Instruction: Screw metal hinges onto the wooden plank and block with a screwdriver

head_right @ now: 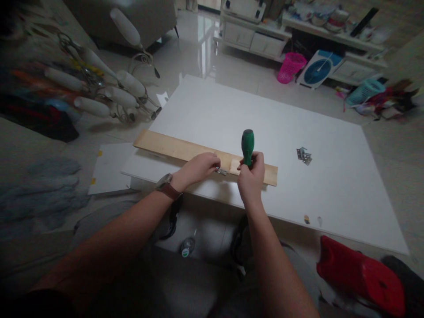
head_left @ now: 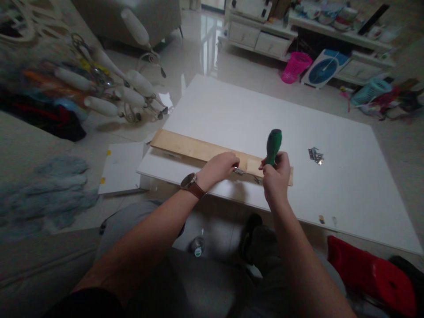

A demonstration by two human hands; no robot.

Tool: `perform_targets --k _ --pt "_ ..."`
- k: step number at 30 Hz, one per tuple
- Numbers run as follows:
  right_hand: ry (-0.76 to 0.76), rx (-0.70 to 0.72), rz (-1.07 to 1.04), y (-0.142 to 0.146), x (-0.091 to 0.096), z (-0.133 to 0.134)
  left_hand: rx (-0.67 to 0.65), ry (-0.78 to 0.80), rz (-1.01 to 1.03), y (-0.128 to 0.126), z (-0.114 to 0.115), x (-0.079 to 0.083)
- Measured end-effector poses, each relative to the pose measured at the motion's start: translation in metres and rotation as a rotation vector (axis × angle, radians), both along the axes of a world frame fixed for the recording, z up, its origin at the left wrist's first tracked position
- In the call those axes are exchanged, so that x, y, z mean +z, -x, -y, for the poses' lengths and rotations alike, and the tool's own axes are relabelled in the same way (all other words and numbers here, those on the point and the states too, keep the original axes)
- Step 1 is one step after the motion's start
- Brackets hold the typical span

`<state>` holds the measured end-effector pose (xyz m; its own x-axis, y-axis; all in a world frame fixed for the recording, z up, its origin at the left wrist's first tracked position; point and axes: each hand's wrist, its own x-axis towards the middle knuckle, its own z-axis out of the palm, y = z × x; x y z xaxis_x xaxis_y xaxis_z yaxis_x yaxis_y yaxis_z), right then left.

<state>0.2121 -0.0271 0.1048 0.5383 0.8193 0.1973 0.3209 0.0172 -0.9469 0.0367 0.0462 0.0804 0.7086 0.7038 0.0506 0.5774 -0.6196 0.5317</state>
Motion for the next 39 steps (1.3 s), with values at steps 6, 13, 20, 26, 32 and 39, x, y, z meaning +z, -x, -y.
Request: perform_targets --k 6,13,20,26,32,39 --pt "0.23 0.015 -0.05 -0.004 -0.017 0.002 0.002 -0.006 0.002 0.0 0.001 0.0" --pt "0.371 0.126 -0.06 -0.007 -0.021 0.012 0.012 0.01 -0.015 0.0 0.002 0.003" --pt "0.588 0.278 -0.002 -0.009 -0.012 0.025 0.024 0.024 -0.021 -0.001 0.004 0.006" --pt "0.671 0.329 -0.169 -0.001 -0.01 0.028 0.024 0.002 0.0 -0.001 0.002 0.0" --pt "0.713 0.389 -0.37 0.002 -0.006 0.031 0.023 0.006 -0.004 -0.001 0.003 0.0" --pt "0.676 0.373 -0.446 0.003 -0.011 0.03 0.035 0.011 -0.009 0.0 0.004 0.004"
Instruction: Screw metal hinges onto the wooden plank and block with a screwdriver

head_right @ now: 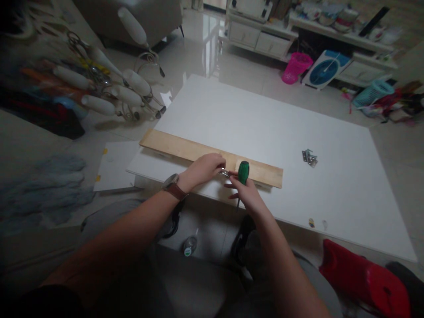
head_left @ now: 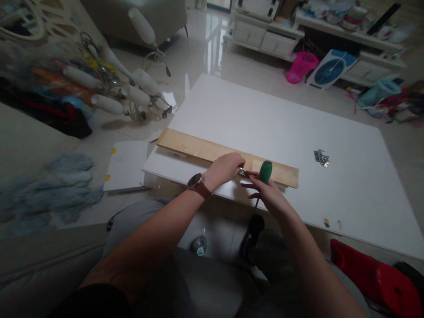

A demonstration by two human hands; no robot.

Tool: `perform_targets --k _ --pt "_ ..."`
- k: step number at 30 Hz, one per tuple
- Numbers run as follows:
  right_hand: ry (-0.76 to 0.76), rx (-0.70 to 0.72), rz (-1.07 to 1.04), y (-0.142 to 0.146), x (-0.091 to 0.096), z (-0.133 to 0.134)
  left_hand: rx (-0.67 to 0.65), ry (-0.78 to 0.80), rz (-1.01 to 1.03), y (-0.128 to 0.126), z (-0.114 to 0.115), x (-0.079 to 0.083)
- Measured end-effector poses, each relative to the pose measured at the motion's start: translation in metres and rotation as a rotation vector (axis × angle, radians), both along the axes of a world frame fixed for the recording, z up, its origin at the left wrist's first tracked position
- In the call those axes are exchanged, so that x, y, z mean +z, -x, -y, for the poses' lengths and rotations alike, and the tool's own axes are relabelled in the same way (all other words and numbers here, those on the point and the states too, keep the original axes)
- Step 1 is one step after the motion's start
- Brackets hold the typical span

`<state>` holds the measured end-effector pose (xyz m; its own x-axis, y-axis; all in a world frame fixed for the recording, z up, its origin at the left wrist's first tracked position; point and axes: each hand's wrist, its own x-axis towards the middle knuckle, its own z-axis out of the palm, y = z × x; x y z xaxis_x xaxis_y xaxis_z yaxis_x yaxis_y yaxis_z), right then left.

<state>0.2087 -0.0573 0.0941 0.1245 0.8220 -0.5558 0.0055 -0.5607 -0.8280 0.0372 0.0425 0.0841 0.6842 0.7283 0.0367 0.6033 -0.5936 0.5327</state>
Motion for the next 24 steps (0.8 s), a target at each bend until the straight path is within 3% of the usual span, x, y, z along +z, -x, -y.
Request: perform_targets --k 16,24 --pt "-0.036 -0.012 0.046 -0.001 0.007 0.0 0.016 -0.008 0.015 -0.002 -0.001 0.0" --pt "-0.025 0.134 0.219 -0.011 0.006 0.0 0.049 0.002 0.007 -0.002 0.001 0.006"
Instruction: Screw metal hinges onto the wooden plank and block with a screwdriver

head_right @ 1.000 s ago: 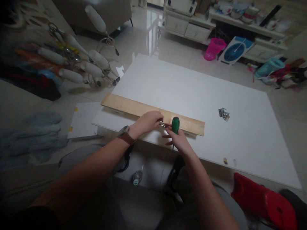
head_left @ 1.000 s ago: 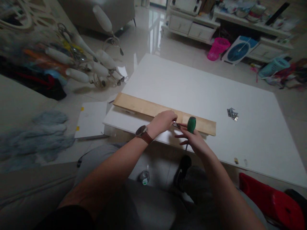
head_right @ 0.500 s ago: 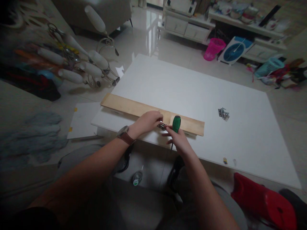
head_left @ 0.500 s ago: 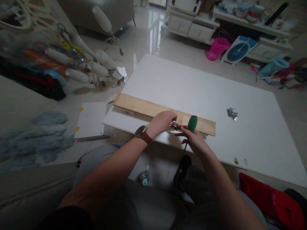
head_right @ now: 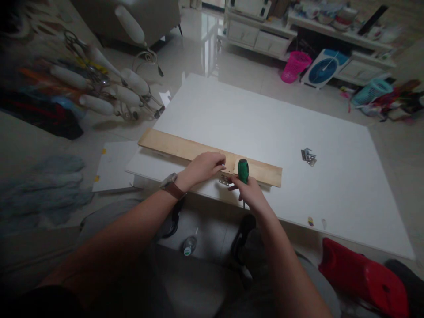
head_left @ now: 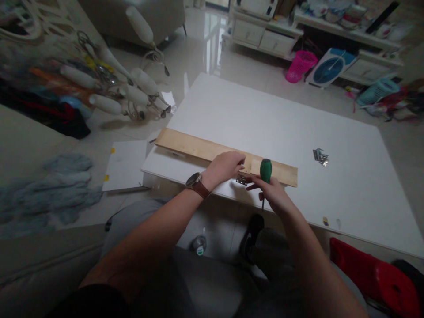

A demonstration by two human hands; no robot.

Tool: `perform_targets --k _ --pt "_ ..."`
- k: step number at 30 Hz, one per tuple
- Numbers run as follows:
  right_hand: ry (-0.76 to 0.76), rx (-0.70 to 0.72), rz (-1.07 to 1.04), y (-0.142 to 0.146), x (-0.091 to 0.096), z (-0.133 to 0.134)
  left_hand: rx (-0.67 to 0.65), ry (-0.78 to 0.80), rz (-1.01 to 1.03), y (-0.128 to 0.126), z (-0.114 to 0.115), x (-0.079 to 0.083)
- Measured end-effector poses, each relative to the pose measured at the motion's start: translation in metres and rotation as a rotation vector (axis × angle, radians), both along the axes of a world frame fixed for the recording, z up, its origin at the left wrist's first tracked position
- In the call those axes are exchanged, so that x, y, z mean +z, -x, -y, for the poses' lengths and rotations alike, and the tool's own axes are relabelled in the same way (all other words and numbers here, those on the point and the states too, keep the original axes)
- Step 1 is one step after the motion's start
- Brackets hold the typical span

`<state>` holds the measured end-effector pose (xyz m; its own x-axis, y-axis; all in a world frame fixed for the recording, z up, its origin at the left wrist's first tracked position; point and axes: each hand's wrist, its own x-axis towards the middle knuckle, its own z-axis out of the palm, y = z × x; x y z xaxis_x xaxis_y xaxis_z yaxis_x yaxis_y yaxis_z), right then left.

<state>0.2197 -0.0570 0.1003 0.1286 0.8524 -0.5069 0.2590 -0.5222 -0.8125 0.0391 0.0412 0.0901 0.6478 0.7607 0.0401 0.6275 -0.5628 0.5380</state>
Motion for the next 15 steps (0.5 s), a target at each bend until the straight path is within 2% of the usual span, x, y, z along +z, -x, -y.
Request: perform_targets --k 7,15 --pt "0.058 0.192 0.361 -0.008 0.0 -0.002 -0.003 0.026 0.006 0.0 0.0 0.003" --pt "0.008 0.399 0.508 -0.017 -0.011 -0.002 -0.004 0.02 0.002 0.001 0.001 0.005"
